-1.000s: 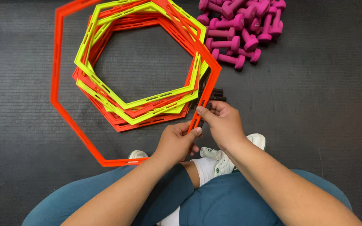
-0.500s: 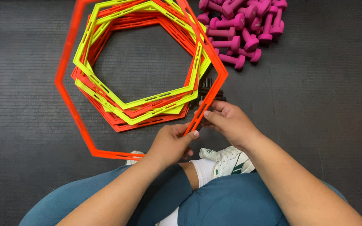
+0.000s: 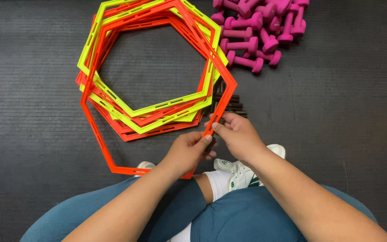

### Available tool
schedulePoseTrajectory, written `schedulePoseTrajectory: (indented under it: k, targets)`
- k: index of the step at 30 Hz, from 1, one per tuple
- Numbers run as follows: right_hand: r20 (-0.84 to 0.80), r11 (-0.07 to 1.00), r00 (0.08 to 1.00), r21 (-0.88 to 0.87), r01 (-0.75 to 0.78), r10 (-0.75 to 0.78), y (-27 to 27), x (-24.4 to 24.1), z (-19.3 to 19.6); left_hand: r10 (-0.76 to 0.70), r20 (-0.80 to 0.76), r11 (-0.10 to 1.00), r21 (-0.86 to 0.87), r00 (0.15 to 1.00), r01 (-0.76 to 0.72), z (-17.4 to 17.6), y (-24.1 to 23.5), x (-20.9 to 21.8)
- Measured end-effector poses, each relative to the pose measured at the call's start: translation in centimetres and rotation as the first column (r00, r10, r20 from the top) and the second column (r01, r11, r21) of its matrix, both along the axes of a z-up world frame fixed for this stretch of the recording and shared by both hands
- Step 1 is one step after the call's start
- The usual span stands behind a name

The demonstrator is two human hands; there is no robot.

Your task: The person sits cross-legged on a dark gym mat and assembles hexagonal frames using small black connectors. They handle orange and yellow frames, inserting connectors into slots along the edges to join the pieces together.

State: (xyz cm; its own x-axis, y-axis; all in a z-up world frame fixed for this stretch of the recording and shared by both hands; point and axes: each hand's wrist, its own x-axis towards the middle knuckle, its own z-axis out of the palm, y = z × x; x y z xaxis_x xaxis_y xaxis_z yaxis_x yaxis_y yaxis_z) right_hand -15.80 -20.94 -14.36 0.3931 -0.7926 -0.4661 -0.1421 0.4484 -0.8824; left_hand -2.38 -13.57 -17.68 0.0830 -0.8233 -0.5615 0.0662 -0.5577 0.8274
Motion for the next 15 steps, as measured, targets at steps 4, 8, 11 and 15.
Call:
schedulePoseTrajectory:
  k: [4, 8, 11, 15]
  targets:
    - [-0.076, 0.999, 0.996, -0.025, 0.046, -0.048, 0.6, 0.4, 0.0, 0.100, -0.228, 0.994, 0.059, 0.969, -0.089, 0.2, 0.4, 0.0]
    - [-0.104, 0.996, 0.992, -0.056, 0.064, -0.070, 1.6, 1.2, -1.0, 0.044, -0.144, 0.998, 0.043, 0.989, -0.038, -0.7, 0.3, 0.2]
    - [-0.095, 0.991, 0.986, -0.039, 0.131, -0.134, 2.2, 1.7, -1.3, 0.068, -0.065, 0.994, 0.086, 0.996, -0.062, 0.6, 0.3, 0.5]
    - [-0.089, 0.982, 0.978, -0.031, 0.186, -0.188, 2.2, 1.8, -3.7, 0.024, 0.055, 0.995, 0.097, 0.998, -0.029, 0.4, 0.4, 0.6]
